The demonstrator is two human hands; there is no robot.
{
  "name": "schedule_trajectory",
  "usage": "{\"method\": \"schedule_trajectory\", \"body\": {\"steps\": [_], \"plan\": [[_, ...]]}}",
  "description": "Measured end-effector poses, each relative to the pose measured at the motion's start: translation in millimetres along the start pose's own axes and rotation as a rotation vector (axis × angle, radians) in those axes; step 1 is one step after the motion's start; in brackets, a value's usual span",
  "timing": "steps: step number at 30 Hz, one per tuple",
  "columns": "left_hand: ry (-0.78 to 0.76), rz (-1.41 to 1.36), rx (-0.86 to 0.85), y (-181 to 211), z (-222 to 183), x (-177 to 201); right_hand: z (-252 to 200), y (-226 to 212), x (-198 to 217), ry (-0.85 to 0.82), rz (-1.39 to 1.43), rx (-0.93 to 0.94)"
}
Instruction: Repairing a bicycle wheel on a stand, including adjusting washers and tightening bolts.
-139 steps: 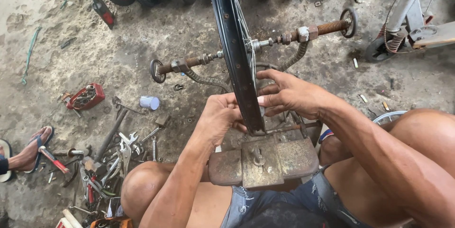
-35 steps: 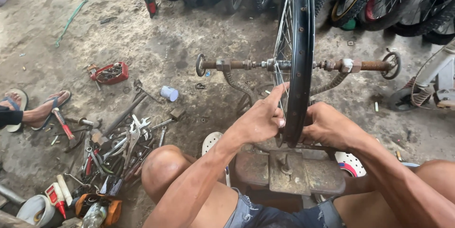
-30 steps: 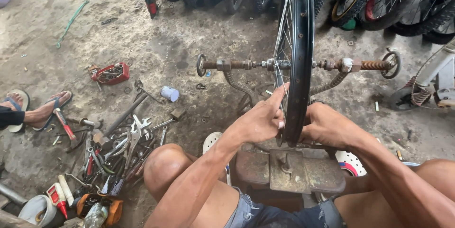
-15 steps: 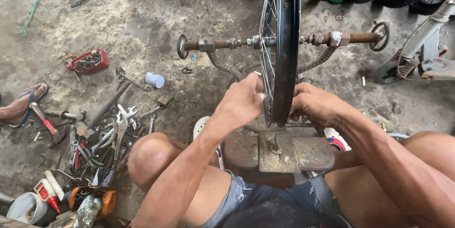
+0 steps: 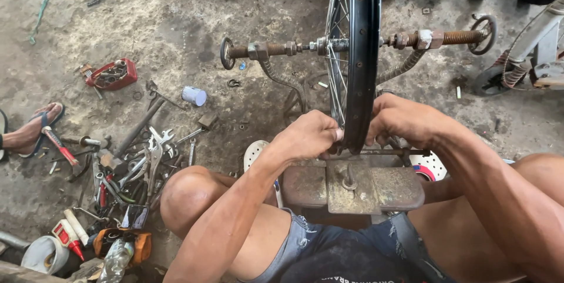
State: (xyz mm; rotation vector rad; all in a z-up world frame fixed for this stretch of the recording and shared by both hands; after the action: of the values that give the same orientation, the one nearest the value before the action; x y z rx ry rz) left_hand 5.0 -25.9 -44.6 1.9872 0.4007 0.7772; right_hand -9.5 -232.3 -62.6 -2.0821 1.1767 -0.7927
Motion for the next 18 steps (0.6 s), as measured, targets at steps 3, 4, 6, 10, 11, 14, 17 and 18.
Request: {"method": "schedule_trajectory", "body": {"steps": [3,4,6,10,11,14,17,18], "plan": [[0.013,0.009,0.022,6,-3,1,5,9,2,-0.103,0.009,0.1],[0.014,0.009,0.021,6,-3,1,3,7,2,-0.102,0.007,0.099],[0.038,0.047,0.008,8,-4,2,-1,1,3,-0.022,-0.106,0.132],[0.034,-0.011,0.026,4,-4,2,-9,-20,3,0.016,-0.2,0.171],[0.029,-0.079,0.047,3,-4,2,-10,-22,4,0.026,-0.246,0.162],[0.004,-0.184,0.0,-3,-5,3,-1,-16,1,0.047,-0.287,0.127],[-0.021,-0.22,-0.099,-3,-2,4,-2,-19,1,0.123,-0.343,0.066],[-0.024,-0.213,-0.122,-2,-3,4,-5,-22,1,0.182,-0.398,0.035]]}}
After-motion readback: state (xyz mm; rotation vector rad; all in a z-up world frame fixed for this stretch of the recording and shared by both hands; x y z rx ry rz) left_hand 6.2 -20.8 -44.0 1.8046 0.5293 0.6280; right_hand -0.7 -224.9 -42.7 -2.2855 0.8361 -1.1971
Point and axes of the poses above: each hand's wrist, its own z-axis towards the middle knuckle, its own x-axis out of the back of the hand, y = z × x, the point moved 3 cm from there along z, towards the middle knuckle, and after that the axes turned 4 degrees about -x, right-handed, at the moved point
